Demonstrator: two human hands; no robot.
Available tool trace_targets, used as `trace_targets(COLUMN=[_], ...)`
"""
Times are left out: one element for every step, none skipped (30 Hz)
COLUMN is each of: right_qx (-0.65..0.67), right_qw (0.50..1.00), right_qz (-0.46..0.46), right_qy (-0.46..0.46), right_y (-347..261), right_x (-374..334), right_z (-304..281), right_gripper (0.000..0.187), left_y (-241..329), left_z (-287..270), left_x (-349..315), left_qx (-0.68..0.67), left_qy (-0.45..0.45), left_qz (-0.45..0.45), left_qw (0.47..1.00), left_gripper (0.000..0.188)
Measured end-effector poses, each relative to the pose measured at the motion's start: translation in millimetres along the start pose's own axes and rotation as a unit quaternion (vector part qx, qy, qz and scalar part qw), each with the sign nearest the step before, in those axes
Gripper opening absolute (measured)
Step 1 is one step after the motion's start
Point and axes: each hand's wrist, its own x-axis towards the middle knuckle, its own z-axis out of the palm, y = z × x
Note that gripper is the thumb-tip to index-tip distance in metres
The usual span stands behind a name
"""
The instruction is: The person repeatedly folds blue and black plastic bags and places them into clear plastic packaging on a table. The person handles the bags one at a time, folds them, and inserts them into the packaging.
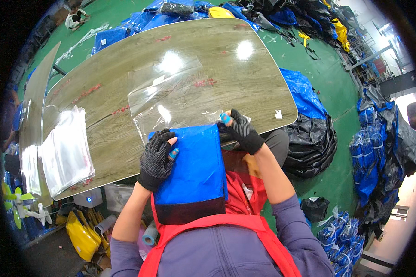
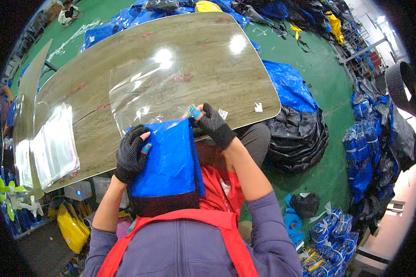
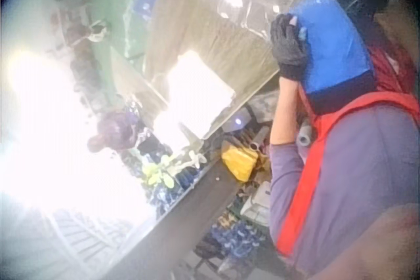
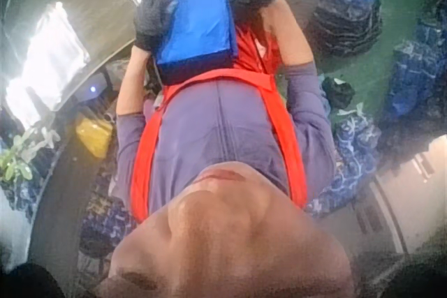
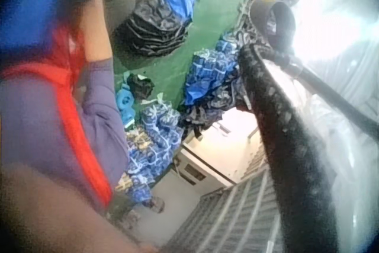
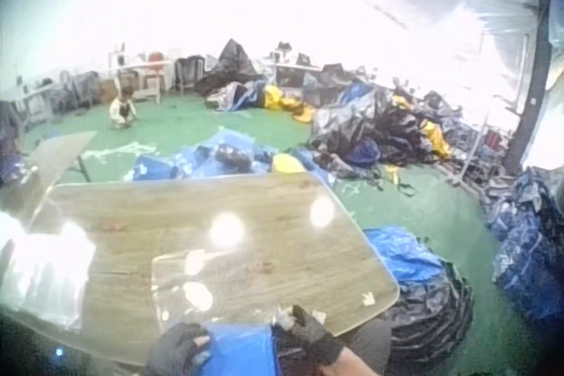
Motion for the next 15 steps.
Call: trace_targets(right_qx=[-0.002, -0.056, -0.101, -0.139, -0.166, -0.175, -0.236, -0.287, -0.325, -0.369, -0.393, -0.479, -0.536, -0.552, -0.575], right_qw=[0.999, 0.998, 0.995, 0.990, 0.984, 0.972, 0.961, 0.943, 0.916, 0.891, 0.856, 0.824, 0.806, 0.807, 0.809], right_qz=[0.039, 0.018, 0.007, -0.013, -0.068, -0.154, -0.135, -0.146, -0.185, -0.231, -0.293, -0.273, -0.232, -0.195, -0.125], right_qy=[0.010, -0.029, 0.010, 0.006, -0.011, 0.003, 0.057, 0.087, 0.146, 0.134, 0.162, 0.133, 0.096, 0.082, -0.009], right_y=[0.8, 4.2, 5.5, 10.7, 14.8, 21.7, 29.1, 36.9, 45.2, 53.0, 59.6, 62.1, 61.6, 57.8, 49.8], right_x=[-6.0, -11.9, -14.0, -17.2, -18.0, -20.8, -23.8, -29.1, -36.4, -47.8, -60.4, -74.5, -87.8, -97.3, -104.0], right_z=[-3.3, -4.5, -6.3, -4.0, -1.8, 3.7, 9.9, 16.2, 23.1, 28.5, 33.1, 31.4, 28.2, 20.2, 9.4], right_gripper=[0.037, 0.041, 0.041, 0.041, 0.041, 0.037, 0.038, 0.040, 0.042, 0.041, 0.040, 0.038, 0.035, 0.035, 0.034], left_y=[-1.2, -4.2, -7.5, -13.2, -18.4, -26.4, -33.3, -41.4, -47.9, -53.4, -56.9, -58.5, -58.1, -55.8, -51.9], left_z=[1.6, 3.7, 6.9, 9.0, 12.6, 14.5, 17.3, 18.9, 19.0, 18.9, 15.0, 12.6, 6.6, 2.9, -1.8], left_x=[-1.9, -3.2, -4.2, -4.4, -5.2, -4.4, -5.2, -4.7, -6.7, -7.9, -11.2, -13.4, -16.1, -17.4, -18.1], left_qx=[0.008, 0.024, -0.006, -0.027, -0.044, -0.117, -0.085, -0.058, -0.050, -0.188, -0.187, -0.213, -0.249, -0.347, -0.389], left_qy=[-0.002, -0.020, 0.000, 0.007, 0.032, 0.081, 0.107, 0.158, 0.220, 0.196, 0.179, 0.146, 0.105, 0.090, 0.058], left_qz=[0.007, -0.011, -0.008, -0.031, -0.019, -0.052, -0.133, -0.183, -0.218, -0.265, -0.283, -0.322, -0.373, -0.366, -0.396], left_qw=[1.000, 0.999, 1.000, 0.999, 0.998, 0.988, 0.982, 0.969, 0.949, 0.925, 0.923, 0.911, 0.888, 0.859, 0.830], left_gripper=[0.028, 0.028, 0.027, 0.026, 0.025, 0.029, 0.031, 0.035, 0.038, 0.053, 0.055, 0.058, 0.060, 0.062, 0.060])
